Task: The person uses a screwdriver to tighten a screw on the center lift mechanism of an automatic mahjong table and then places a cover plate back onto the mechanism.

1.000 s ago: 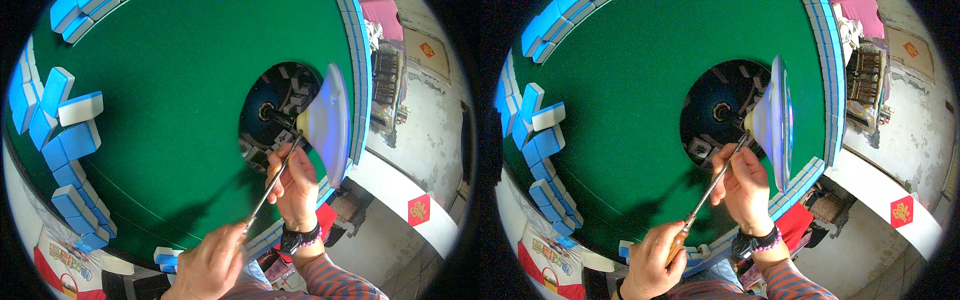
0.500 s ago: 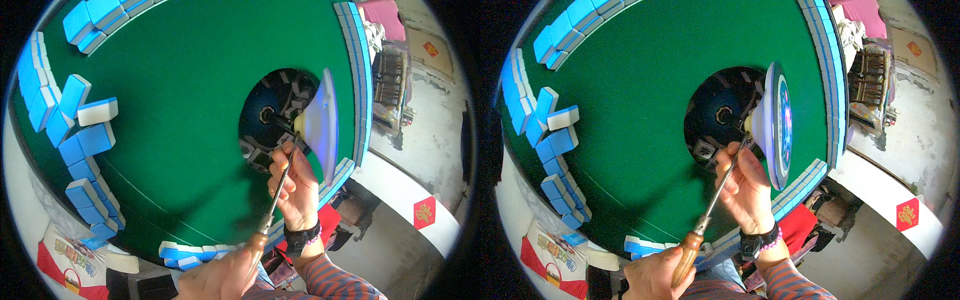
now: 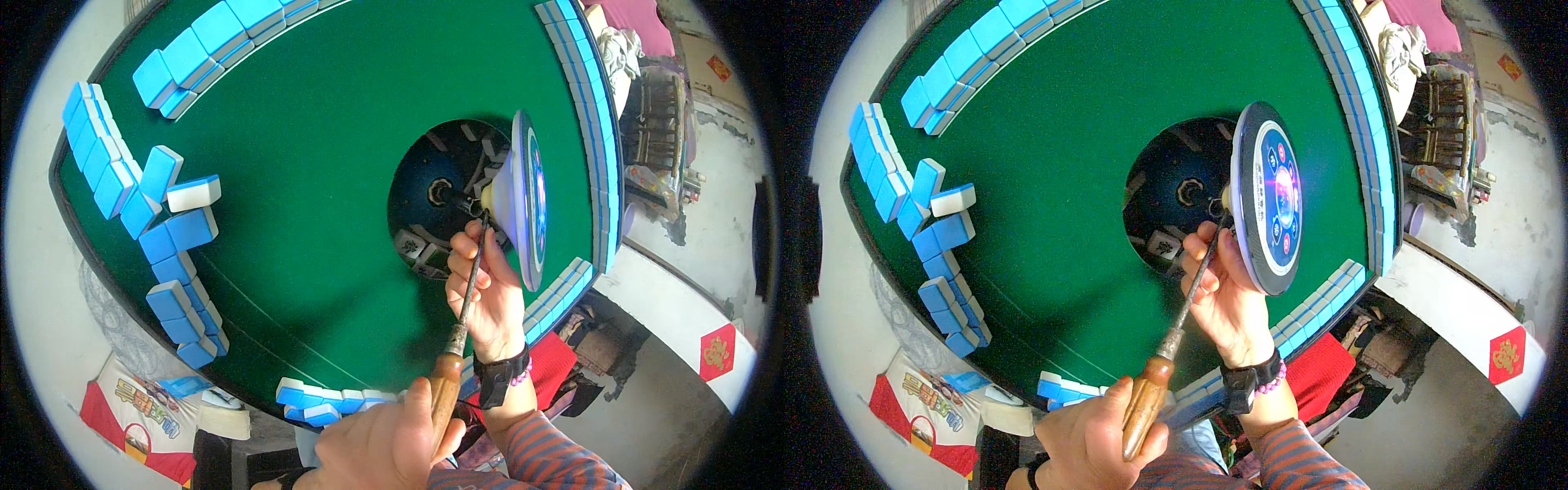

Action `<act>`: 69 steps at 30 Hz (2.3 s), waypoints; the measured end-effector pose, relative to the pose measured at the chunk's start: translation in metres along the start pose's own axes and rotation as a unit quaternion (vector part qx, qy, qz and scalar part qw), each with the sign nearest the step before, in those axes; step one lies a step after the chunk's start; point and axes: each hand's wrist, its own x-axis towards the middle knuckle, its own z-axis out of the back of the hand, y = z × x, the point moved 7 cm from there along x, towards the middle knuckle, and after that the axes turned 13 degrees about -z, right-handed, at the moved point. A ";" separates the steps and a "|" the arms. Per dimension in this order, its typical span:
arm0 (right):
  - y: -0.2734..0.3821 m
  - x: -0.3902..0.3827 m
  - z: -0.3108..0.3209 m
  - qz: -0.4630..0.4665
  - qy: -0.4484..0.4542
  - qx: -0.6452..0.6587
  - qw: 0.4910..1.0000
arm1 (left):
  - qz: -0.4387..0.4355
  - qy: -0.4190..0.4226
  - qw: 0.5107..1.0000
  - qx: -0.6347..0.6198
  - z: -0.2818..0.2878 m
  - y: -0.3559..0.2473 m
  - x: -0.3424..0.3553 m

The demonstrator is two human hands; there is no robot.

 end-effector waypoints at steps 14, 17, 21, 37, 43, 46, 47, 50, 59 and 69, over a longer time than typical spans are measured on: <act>0.000 0.006 0.019 0.014 0.001 0.077 0.997 | 0.080 -0.032 0.994 -0.072 0.013 0.014 -0.005; -0.002 0.009 0.013 0.005 0.030 0.069 0.997 | 0.092 0.009 0.991 -0.094 0.011 0.021 -0.003; -0.005 0.005 0.009 -0.006 0.031 0.064 0.997 | 0.127 0.000 0.988 -0.086 0.011 0.027 -0.009; -0.009 0.010 0.008 -0.006 0.034 0.063 0.997 | 0.175 0.019 0.975 -0.134 0.008 0.040 -0.020; -0.005 0.007 0.025 0.020 -0.039 0.040 0.998 | 0.195 0.012 0.967 -0.163 0.013 0.042 -0.002; -0.007 0.008 0.022 0.018 -0.014 0.056 0.998 | 0.227 0.031 0.959 -0.164 0.010 0.039 -0.011; -0.007 0.009 0.024 0.020 -0.016 0.058 0.998 | 0.200 0.013 0.968 -0.151 0.006 0.039 -0.021; -0.008 0.014 0.017 -0.003 0.067 0.060 0.996 | 0.177 -0.015 0.977 -0.119 0.011 0.041 -0.020; -0.004 0.007 0.023 0.025 -0.034 0.004 0.999 | 0.180 -0.024 0.975 -0.130 0.009 0.051 -0.017; -0.009 0.016 0.007 0.011 0.054 0.032 0.998 | 0.201 -0.003 0.970 -0.139 0.010 0.054 -0.022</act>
